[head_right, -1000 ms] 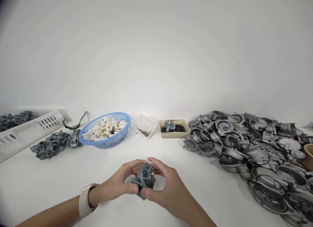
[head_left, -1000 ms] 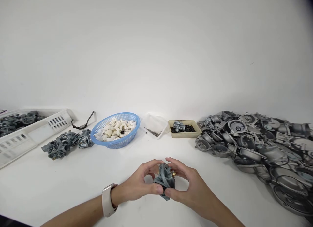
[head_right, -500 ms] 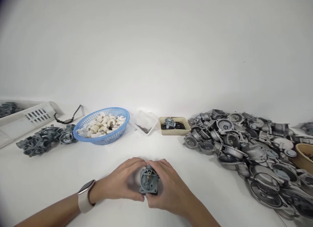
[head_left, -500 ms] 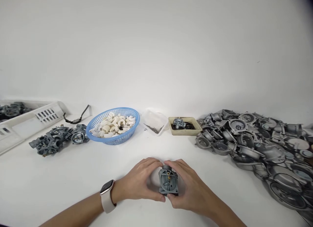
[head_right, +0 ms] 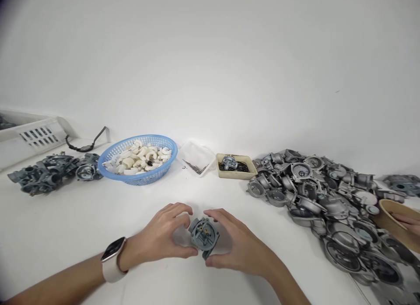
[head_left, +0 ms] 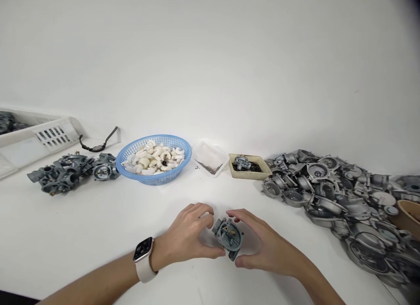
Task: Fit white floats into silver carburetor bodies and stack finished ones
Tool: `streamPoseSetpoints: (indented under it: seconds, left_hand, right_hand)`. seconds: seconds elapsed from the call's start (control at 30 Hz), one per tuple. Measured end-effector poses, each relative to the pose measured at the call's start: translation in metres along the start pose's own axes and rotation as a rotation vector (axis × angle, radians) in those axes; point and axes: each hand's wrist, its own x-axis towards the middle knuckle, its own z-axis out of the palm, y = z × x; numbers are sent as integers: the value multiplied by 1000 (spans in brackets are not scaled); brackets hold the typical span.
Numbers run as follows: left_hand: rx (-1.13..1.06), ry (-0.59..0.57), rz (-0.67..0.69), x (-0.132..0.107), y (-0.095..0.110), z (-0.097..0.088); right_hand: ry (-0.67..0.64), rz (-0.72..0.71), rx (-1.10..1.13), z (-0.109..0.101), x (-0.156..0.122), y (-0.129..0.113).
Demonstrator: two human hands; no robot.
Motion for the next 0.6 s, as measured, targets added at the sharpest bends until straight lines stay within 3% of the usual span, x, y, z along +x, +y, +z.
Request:
streamPoseSetpoints:
  seconds: [0.1, 0.2, 0.3, 0.4, 0.6]
  left_hand:
    - [-93, -20, -35, -1, 4, -2]
    - [-253, -102, -58, -2, 6, -4]
    - [-322, -118, -52, -2, 7, -3]
    - [-228, -47, -4, -2, 5, -2]
    - [-13, 15, 87, -2, -2, 8]
  right_hand:
    - [46, -37, 13, -5, 2, 8]
    - [174, -111, 31, -17, 8, 17]
    - [290, -108, -49, -30, 20, 10]
    - [320, -113, -185, -38, 40, -17]
    - [277, -319, -534, -33, 109, -99]
